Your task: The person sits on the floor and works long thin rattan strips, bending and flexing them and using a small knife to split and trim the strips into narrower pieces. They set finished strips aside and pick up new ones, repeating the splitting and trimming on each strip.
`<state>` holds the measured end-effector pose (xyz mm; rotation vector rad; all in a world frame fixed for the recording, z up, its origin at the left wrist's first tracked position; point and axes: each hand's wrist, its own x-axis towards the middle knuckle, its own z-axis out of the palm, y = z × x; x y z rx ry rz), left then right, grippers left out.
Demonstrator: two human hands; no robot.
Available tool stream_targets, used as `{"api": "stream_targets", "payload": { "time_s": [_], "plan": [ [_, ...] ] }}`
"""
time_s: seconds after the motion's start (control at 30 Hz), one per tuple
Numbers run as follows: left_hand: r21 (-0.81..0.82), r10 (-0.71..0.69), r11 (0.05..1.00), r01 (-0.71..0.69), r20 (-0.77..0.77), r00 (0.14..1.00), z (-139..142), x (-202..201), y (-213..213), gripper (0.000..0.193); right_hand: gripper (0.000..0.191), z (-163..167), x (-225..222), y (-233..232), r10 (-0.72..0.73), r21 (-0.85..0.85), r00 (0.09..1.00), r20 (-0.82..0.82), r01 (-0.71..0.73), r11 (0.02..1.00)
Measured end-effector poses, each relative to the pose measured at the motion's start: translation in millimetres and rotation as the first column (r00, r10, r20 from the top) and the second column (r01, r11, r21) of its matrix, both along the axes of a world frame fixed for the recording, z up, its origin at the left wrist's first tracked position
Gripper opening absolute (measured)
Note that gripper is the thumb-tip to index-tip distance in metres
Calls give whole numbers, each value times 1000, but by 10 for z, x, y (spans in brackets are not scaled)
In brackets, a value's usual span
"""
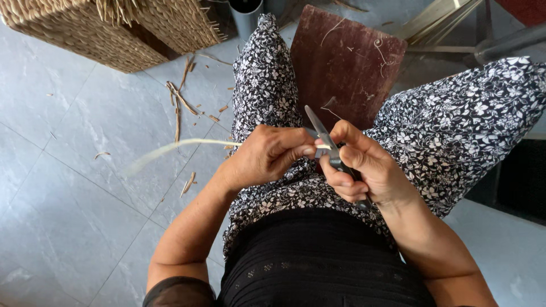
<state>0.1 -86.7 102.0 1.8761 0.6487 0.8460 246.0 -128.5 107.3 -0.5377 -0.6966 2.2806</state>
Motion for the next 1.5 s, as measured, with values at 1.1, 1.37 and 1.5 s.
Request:
{"api": "stream_targets", "payload": {
  "time_s": [1.1,1.37,1.5],
  "plan": [
    [22,99,995,-99,-12,995,-49,4,53,14,23,-139,-26,30,-50,-32,999,-4,50,998],
    [-31,84,996,-84,1,996,-83,13,88,17,22,-159,-103,73,-79,-8,996,-39,78,997],
    [-57,113,992,-114,-16,993,-48,12,54,14,27,-62,-109,111,-87,112,994,68,79,991]
  ]
}}
